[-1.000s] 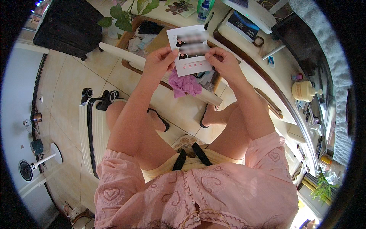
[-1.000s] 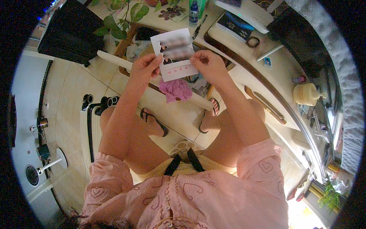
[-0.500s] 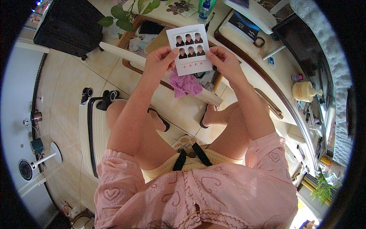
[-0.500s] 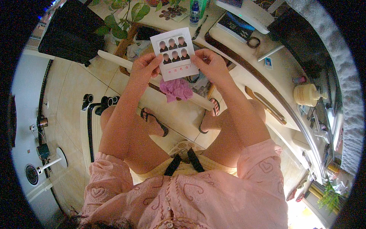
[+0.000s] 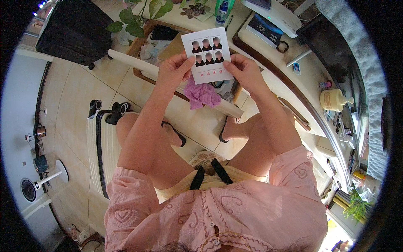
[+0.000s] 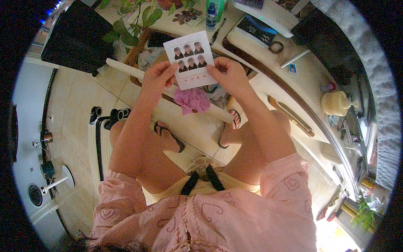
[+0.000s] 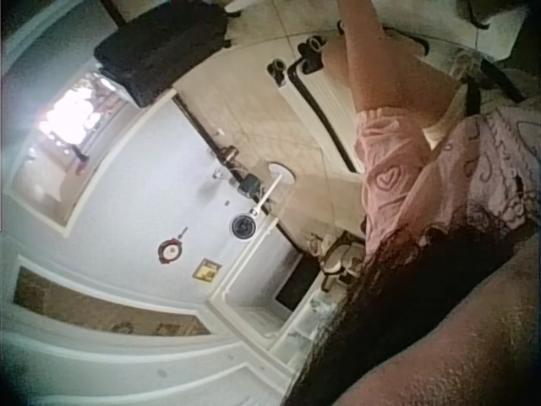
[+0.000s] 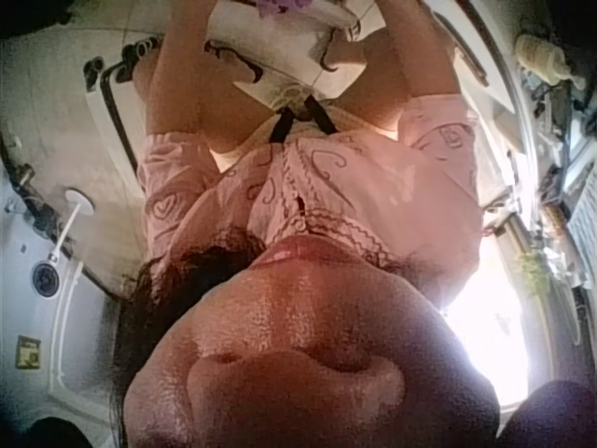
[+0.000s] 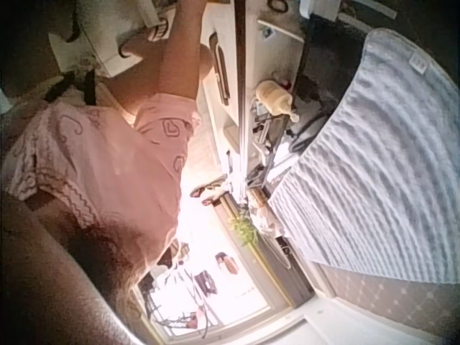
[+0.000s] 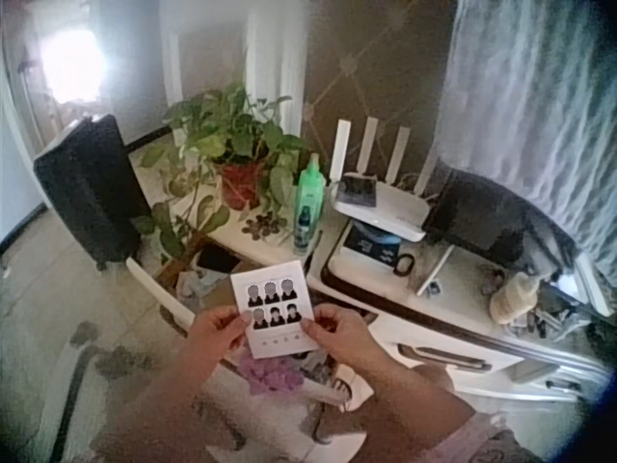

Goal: The person sits on the floor and wipes the inside of a drawer and a white suitcase with a pink cloth. They briefly pick up and view a small card with photos before returning to cleaning. Finally, they walk to the kitchen and rinse the cloth under running water.

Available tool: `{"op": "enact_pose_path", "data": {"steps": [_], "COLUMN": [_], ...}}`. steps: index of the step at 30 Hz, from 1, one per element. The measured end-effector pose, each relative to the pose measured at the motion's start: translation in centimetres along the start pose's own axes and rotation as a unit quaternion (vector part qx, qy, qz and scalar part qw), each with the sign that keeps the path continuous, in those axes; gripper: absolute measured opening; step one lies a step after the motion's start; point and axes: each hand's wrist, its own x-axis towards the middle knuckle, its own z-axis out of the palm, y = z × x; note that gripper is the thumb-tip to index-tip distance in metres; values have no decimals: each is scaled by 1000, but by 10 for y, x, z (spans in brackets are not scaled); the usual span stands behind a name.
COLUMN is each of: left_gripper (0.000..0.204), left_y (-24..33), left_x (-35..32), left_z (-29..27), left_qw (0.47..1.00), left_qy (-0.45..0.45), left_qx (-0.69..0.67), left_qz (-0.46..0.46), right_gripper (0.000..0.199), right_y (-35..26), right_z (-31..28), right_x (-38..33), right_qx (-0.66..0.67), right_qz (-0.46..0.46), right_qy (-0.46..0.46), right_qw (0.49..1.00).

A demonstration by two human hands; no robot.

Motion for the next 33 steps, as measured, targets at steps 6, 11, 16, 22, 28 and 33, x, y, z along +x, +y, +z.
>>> {"op": "enact_pose_path", "data": {"steps": [6,11,16,22,28,33], "left_gripper": [17,17,16,14,14,15], "left_y": [-1,4,3,6,1,-1], "left_x": [0,-3,-2,-3,-1,1], "left_z": [0,3,2,5,2,1], "left_qw": [1000,1000,1000,1000,1000,1000], "left_qy": [-20,-6,4,21,9,-1], "left_qx": [2,-9,-3,-16,-11,-10], "left_qz": [-3,2,-3,-6,2,11], "right_gripper": [20,20,21,22,21,20], "right_y": [-4,-7,-4,-2,3,5], "right_z": [-2,-2,-1,-2,-1,-2], "right_x": [0,-1,0,1,1,2], "right_qx": [-4,1,0,-16,10,16], "right_qz": [2,19,17,13,-6,-3], "right_qy": [9,6,9,2,3,0], "right_qw": [1000,1000,1000,1000,1000,1000]}}
